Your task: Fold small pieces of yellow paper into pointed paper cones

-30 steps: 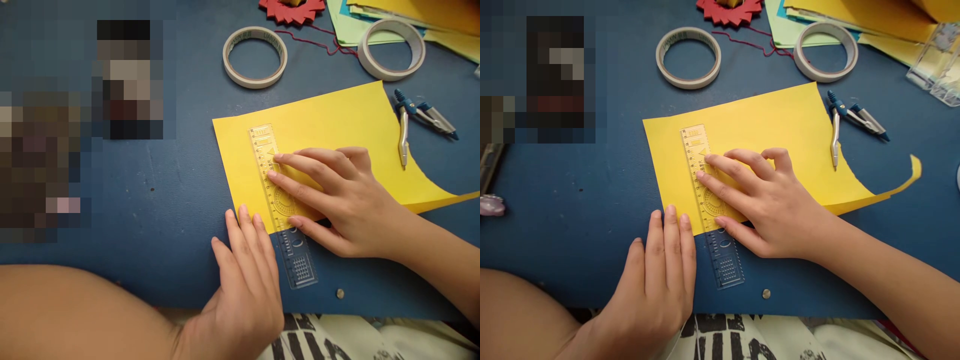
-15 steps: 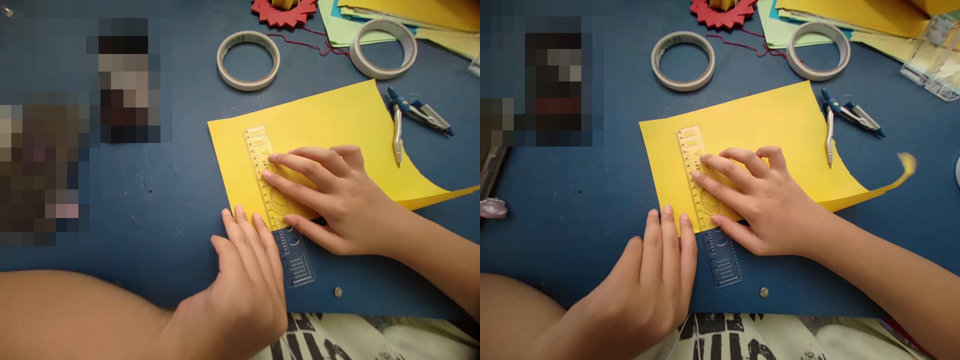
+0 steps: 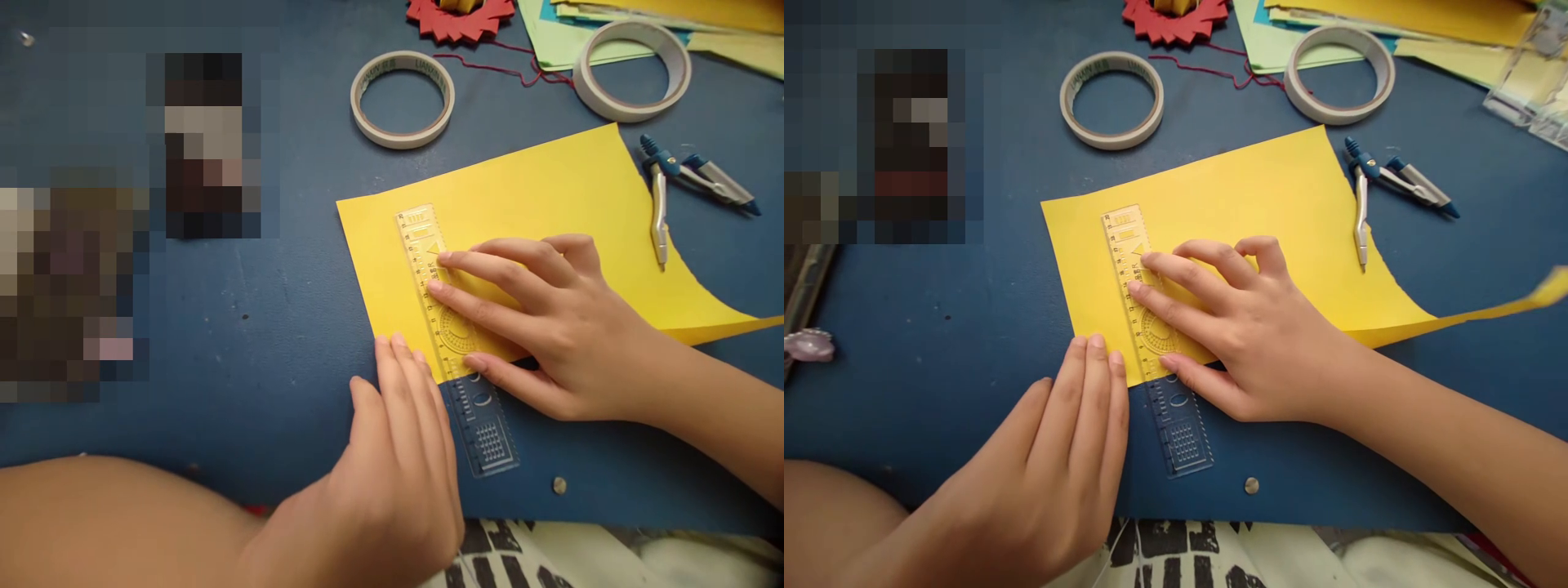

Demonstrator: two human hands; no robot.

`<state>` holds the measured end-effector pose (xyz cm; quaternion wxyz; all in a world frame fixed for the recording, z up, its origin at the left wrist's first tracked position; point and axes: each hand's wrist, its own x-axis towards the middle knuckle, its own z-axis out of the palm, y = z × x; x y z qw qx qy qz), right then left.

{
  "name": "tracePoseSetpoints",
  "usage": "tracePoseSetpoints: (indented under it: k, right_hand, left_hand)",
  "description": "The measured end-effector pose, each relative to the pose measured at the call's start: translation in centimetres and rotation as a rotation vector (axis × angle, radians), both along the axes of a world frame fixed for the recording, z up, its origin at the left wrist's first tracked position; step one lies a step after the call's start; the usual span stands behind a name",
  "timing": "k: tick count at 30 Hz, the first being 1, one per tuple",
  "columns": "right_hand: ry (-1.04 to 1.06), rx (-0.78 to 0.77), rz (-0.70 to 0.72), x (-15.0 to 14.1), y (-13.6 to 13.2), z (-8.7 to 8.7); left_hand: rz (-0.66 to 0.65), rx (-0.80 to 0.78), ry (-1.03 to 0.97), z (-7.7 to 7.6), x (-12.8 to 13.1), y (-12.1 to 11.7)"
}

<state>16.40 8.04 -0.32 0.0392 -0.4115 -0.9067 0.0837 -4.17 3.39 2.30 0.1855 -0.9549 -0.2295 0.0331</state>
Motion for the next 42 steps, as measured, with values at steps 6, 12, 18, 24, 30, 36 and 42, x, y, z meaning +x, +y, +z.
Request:
tracePoseSetpoints:
  k: [6, 12, 18, 24, 30, 36, 42]
  right_hand:
    - [0.042, 0.045, 0.033, 0.3, 0.06, -0.63]
    - [0.04, 0.032, 0.019, 0.26, 0.06, -0.69]
    - [0.032, 0.031, -0.014, 0.14, 0.25, -0.59]
    - [0.025, 0.006, -0.026, 0.12, 0.49, -0.5]
    - [0.074, 0.016, -0.028, 0.14, 0.61, -0.63]
    - [0.147, 0.077, -0.021, 0.24, 0.64, -0.59]
    - [0.149, 0.021, 0.098, 0.29, 0.64, -0.48]
  left_hand:
    - [0.055, 0.039, 0.027, -0.65, 0.42, -0.77]
    - [-0.021, 0.076, 0.091, -0.72, 0.21, -0.35]
    - [0.029, 0.052, 0.053, -0.97, 0.29, -0.64]
    - [0.054, 0.043, 0.047, -1.09, 0.32, -0.96]
    - [0.047, 0.061, 0.082, -1.06, 0.16, -0.99]
    - [0.018, 0.059, 0.121, -0.84, 0.11, -0.75]
    - [-0.05, 0.032, 0.114, -0.56, -0.04, -0.09]
